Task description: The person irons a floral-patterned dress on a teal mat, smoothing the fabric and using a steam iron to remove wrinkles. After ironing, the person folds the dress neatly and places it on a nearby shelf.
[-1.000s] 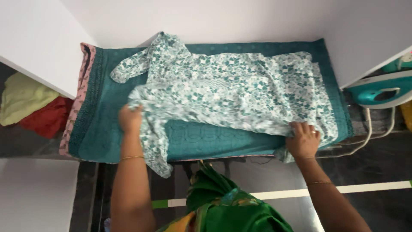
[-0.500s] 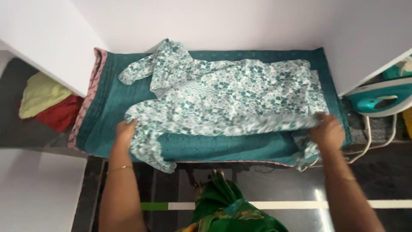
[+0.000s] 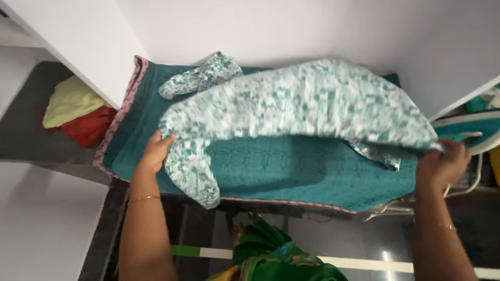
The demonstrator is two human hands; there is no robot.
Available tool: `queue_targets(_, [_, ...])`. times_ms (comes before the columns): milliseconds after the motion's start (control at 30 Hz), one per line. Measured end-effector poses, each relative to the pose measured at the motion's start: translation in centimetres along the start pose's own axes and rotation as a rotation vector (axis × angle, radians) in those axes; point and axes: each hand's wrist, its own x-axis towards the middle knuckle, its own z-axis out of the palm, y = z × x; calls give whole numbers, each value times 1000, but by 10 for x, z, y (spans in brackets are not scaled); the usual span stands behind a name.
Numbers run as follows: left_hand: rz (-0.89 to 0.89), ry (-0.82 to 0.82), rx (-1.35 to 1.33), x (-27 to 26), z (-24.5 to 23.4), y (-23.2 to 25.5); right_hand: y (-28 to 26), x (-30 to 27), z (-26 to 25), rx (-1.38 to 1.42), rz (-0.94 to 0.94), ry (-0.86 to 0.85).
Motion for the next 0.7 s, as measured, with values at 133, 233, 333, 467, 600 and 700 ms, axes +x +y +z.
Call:
queue_targets(133, [-117,83,406,-4,-34,-33,13,-12,-13,-194,340,-529])
queue_targets(233, [-122,70,716,8,-50,-58,35,-15,7,-314,256,-936])
queue_targets(333, [25,24,752,16,-38,-69,46,-15,39,-158,88,-1010])
queue_targets(467, [184,340,928,29,15,-45,25,-6,88,-142,62,-1117])
queue_targets(600, [358,352,986,70,72,-22,-13,14,134,-70,-50,-774])
queue_targets(700, [361,223,927,125,99,-20,-54,30,156,-137,65,-583])
